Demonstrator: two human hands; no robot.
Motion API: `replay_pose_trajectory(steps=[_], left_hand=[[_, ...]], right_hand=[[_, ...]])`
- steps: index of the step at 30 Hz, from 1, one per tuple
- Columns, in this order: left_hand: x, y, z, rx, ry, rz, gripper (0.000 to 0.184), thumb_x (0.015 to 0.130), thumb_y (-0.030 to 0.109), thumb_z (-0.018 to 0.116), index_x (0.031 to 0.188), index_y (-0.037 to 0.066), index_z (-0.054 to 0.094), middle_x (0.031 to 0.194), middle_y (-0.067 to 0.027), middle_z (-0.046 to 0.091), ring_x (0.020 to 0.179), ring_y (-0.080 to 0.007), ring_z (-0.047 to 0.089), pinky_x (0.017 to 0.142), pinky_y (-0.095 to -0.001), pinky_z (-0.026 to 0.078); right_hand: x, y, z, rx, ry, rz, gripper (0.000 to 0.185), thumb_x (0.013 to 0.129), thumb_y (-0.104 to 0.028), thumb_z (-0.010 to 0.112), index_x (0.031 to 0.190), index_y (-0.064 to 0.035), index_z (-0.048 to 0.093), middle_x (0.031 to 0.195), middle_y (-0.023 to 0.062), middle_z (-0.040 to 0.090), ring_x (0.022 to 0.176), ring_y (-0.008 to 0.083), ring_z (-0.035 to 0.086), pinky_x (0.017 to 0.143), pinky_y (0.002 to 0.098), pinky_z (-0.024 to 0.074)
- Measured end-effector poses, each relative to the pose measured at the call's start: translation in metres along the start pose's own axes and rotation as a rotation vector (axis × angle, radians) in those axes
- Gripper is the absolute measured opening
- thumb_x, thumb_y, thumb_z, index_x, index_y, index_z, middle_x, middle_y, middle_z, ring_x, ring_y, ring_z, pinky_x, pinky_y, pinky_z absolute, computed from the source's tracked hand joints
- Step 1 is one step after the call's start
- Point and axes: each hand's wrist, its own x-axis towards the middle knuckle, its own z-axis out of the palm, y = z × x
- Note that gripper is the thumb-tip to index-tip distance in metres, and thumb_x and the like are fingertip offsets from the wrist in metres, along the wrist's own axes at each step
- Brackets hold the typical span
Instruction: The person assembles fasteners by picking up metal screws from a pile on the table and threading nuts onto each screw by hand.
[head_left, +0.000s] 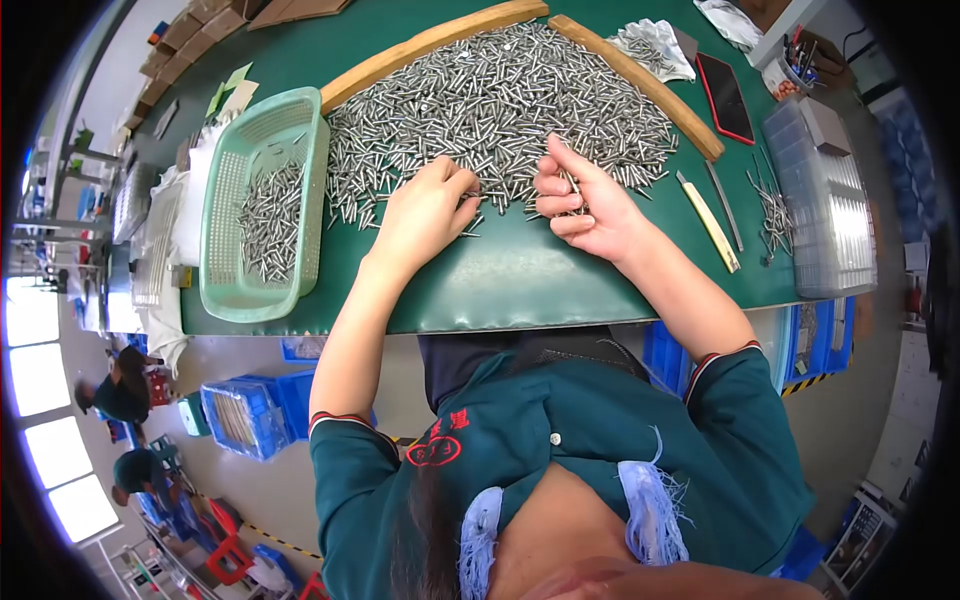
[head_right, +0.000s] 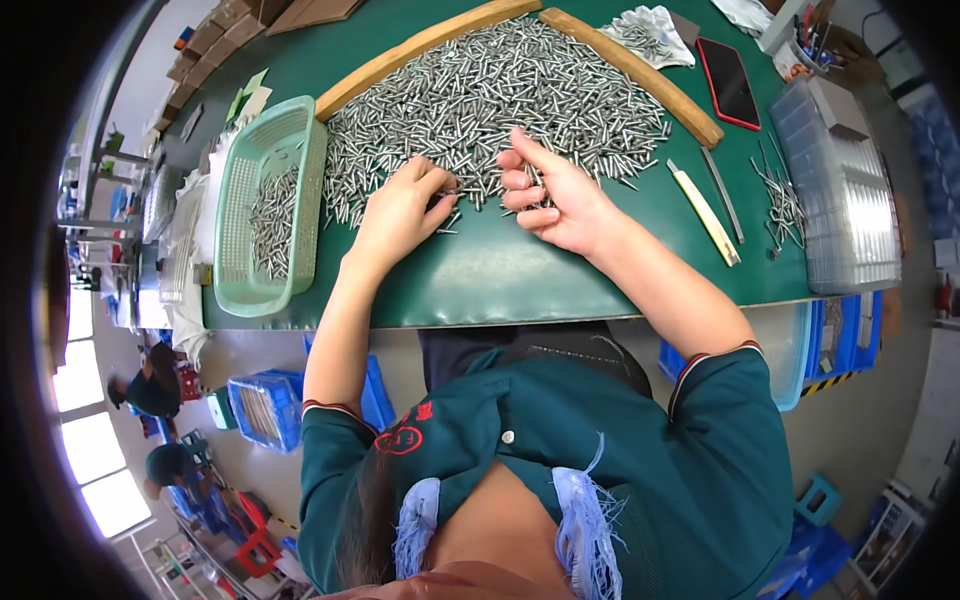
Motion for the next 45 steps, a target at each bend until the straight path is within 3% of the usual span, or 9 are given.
replay_pose_trajectory(steps=[5,14,18,23,27,30,31,38,45], left_hand=[[-0.001,-0.001,-0.006,-0.003,0.092,0.009,0.011,0.078,0.013,0.059,0.088,0.009,0.060,0.078,-0.0062,0.055,0.075,-0.0240,0.057,0.065,-0.0350,0.047],[-0.018,-0.015,-0.008,-0.251,0.155,-0.267,0.014,0.080,0.008,0.061,0.093,0.004,0.059,0.079,-0.0082,0.060,0.068,-0.0184,0.059,0.063,-0.0290,0.047],[-0.020,-0.008,0.005,-0.092,0.147,-0.125,0.016,0.080,0.014,0.061,0.095,0.010,0.063,0.084,-0.0072,0.062,0.077,-0.0256,0.062,0.066,-0.0352,0.049],[-0.020,-0.001,0.005,0.011,0.154,-0.072,0.006,0.078,0.015,0.061,0.084,0.011,0.062,0.078,-0.0042,0.057,0.079,-0.0230,0.058,0.068,-0.0347,0.048],[-0.027,-0.014,-0.008,0.045,0.044,0.004,0.009,0.080,0.013,0.060,0.086,0.007,0.061,0.086,-0.0048,0.060,0.080,-0.0246,0.058,0.069,-0.0344,0.047],[-0.024,-0.014,-0.006,-0.024,0.244,0.016,0.007,0.078,0.013,0.062,0.084,0.009,0.062,0.082,-0.0035,0.058,0.080,-0.0231,0.058,0.067,-0.0348,0.047],[-0.022,-0.010,-0.008,-0.055,0.227,-0.112,0.008,0.078,0.015,0.062,0.083,0.010,0.062,0.082,-0.0033,0.057,0.079,-0.0227,0.058,0.066,-0.0342,0.047],[-0.022,-0.010,0.003,0.174,0.156,-0.171,0.010,0.078,0.015,0.062,0.086,0.009,0.062,0.082,-0.0063,0.057,0.079,-0.0245,0.058,0.066,-0.0358,0.048],[-0.022,-0.014,0.005,0.207,0.187,0.008,0.009,0.075,0.009,0.061,0.083,0.009,0.059,0.080,-0.0046,0.056,0.076,-0.0212,0.057,0.064,-0.0353,0.048]], right_hand=[[-0.001,0.003,0.002,-0.135,0.039,0.001,0.036,0.090,-0.041,0.051,0.100,-0.0067,0.053,0.066,-0.0068,0.039,0.050,-0.0014,0.033,0.033,0.0126,0.0192],[0.000,0.004,0.000,-0.142,0.032,0.028,0.032,0.091,-0.039,0.050,0.097,-0.0070,0.053,0.066,-0.0072,0.038,0.050,-0.0011,0.033,0.033,0.0127,0.0188],[0.000,0.005,0.002,-0.147,0.051,0.034,0.030,0.092,-0.037,0.049,0.096,-0.0072,0.053,0.066,-0.0072,0.038,0.050,-0.0010,0.033,0.033,0.0128,0.0189],[-0.001,0.005,0.001,-0.150,0.048,0.038,0.030,0.092,-0.036,0.049,0.096,-0.0072,0.054,0.065,-0.0070,0.038,0.050,-0.0009,0.033,0.034,0.0128,0.0188],[-0.002,0.006,0.004,-0.165,0.053,0.038,0.030,0.091,-0.037,0.050,0.095,-0.0068,0.054,0.065,-0.0071,0.038,0.050,-0.0009,0.033,0.034,0.0128,0.0187],[-0.003,0.007,0.005,-0.186,0.064,0.038,0.031,0.091,-0.037,0.051,0.095,-0.0065,0.055,0.065,-0.0071,0.038,0.051,-0.0009,0.033,0.034,0.0127,0.0185],[-0.002,0.007,0.005,-0.186,0.064,0.041,0.031,0.091,-0.037,0.051,0.095,-0.0064,0.055,0.065,-0.0071,0.038,0.051,-0.0009,0.033,0.034,0.0127,0.0185],[-0.002,0.007,0.005,-0.195,0.073,0.040,0.031,0.091,-0.037,0.052,0.095,-0.0062,0.055,0.065,-0.0070,0.038,0.050,-0.0009,0.032,0.034,0.0131,0.0180],[-0.003,0.010,0.007,-0.219,0.077,0.056,0.034,0.090,-0.040,0.052,0.094,-0.0062,0.055,0.065,-0.0065,0.039,0.049,-0.0005,0.031,0.034,0.0135,0.0179]])
